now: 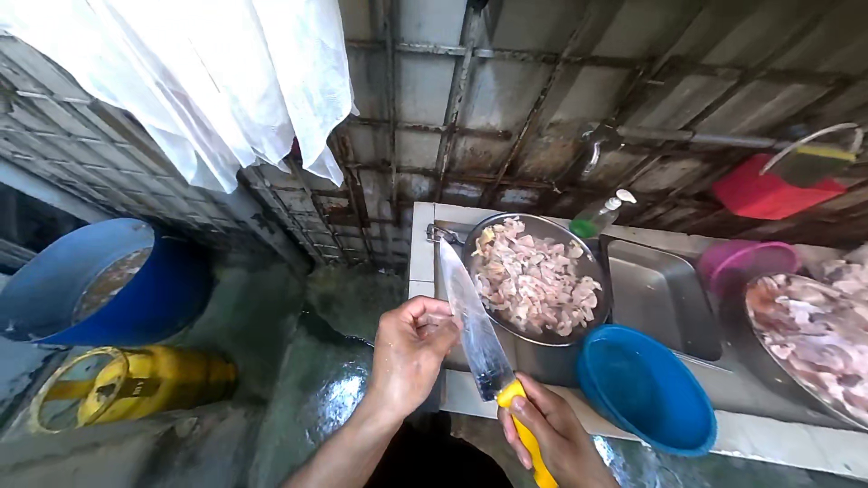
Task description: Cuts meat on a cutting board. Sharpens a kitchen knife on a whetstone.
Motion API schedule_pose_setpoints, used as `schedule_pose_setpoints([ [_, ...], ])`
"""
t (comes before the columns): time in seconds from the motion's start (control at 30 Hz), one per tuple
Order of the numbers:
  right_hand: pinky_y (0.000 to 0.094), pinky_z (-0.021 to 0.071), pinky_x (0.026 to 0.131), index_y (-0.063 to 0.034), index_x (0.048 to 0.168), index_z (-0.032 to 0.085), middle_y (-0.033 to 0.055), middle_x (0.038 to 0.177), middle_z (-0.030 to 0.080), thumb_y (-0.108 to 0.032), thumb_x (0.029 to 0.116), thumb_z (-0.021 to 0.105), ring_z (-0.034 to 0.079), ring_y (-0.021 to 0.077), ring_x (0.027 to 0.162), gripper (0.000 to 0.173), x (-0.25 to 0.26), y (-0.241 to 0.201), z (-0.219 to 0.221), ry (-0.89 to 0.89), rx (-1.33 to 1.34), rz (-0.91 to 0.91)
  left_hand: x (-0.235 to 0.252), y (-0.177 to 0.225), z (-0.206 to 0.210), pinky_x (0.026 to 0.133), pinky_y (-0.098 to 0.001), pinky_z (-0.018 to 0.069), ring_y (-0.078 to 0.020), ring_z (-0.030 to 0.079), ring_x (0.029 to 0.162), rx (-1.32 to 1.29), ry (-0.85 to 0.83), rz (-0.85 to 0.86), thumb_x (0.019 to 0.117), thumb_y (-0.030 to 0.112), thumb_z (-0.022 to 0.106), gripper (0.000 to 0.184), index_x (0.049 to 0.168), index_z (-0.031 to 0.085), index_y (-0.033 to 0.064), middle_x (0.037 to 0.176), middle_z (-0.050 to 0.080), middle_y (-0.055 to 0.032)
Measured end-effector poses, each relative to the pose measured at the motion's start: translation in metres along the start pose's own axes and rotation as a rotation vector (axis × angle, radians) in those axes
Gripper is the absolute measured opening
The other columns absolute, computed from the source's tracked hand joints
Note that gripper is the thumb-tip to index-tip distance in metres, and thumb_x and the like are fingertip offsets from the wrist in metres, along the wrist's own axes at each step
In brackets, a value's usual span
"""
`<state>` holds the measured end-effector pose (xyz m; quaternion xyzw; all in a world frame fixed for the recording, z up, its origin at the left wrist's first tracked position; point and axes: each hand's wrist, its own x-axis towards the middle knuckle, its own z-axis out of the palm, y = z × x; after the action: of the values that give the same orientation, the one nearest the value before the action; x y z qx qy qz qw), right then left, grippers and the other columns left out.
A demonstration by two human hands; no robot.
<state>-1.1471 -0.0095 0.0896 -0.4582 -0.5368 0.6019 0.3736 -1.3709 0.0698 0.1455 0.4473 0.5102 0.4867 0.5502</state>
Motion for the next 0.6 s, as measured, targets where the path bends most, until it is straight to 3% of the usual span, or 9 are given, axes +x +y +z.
schedule_pose_setpoints([
  [0.17,0.0211,0.0501,0.045,-0.0101,0.109,0.059,-0.0026,0.072,0.064,-0.032,0.1099,0.047,0.057,0.0047,0.051,0.025,0.0,0.0,0.002,-0.035,0.017,-0.036,-0.002,0.001,-0.006,0.062,-0.0297,0.063,-0.0187,0.073,0.067,0.024,0.025,0.055,0.086,0.006,0.079,0.008,0.091,0.073,0.0042,0.078,0.075,-0.0098],
  [0.6,0.0219,0.0514,0.047,-0.0101,0.111,0.061,-0.0011,0.074,0.065,-0.036,0.1091,0.049,0.059,0.0053,0.054,0.029,-0.001,0.001,0.005,-0.061,-0.002,-0.114,-0.01,0.0,-0.015,0.062,-0.028,0.0623,-0.0168,0.073,0.067,0.041,0.067,0.134,0.0908,0.008,0.074,0.003,0.091,0.074,0.005,0.076,0.075,-0.0077],
])
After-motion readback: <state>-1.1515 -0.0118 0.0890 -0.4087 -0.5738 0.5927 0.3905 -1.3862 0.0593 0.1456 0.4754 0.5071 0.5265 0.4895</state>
